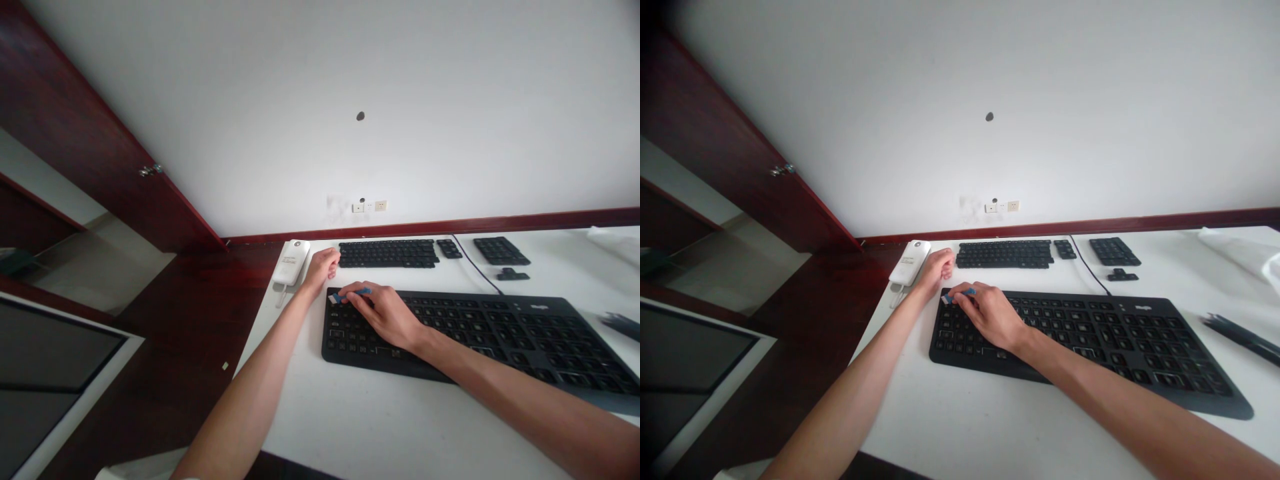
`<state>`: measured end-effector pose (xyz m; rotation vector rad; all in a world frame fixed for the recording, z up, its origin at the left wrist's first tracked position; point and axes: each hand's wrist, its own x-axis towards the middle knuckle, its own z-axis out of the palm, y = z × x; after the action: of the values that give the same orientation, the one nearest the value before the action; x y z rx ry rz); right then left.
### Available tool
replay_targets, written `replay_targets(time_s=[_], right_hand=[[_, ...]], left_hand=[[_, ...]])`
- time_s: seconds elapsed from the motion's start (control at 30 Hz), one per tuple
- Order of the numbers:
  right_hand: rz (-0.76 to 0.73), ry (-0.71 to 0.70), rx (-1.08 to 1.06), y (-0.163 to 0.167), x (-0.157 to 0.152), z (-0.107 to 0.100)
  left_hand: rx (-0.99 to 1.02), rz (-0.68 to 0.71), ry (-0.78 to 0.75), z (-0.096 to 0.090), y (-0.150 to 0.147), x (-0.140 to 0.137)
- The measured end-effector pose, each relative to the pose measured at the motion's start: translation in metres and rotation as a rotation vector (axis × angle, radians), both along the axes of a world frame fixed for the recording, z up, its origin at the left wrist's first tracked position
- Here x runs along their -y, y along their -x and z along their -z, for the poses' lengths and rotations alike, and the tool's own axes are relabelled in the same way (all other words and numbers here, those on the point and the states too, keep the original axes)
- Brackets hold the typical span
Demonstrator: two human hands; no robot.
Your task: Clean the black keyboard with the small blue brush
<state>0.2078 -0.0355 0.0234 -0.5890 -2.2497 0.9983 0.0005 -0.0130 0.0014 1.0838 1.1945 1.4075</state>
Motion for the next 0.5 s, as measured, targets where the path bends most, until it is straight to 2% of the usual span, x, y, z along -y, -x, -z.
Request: replay_targets(time_s=[0.5], right_hand=[[0.003,0.005,-0.003,0.0005,0.0001,0.0001]], left_hand=[[-0.008,-0.011,0.003,-0.0014,-0.0009,0.0002]])
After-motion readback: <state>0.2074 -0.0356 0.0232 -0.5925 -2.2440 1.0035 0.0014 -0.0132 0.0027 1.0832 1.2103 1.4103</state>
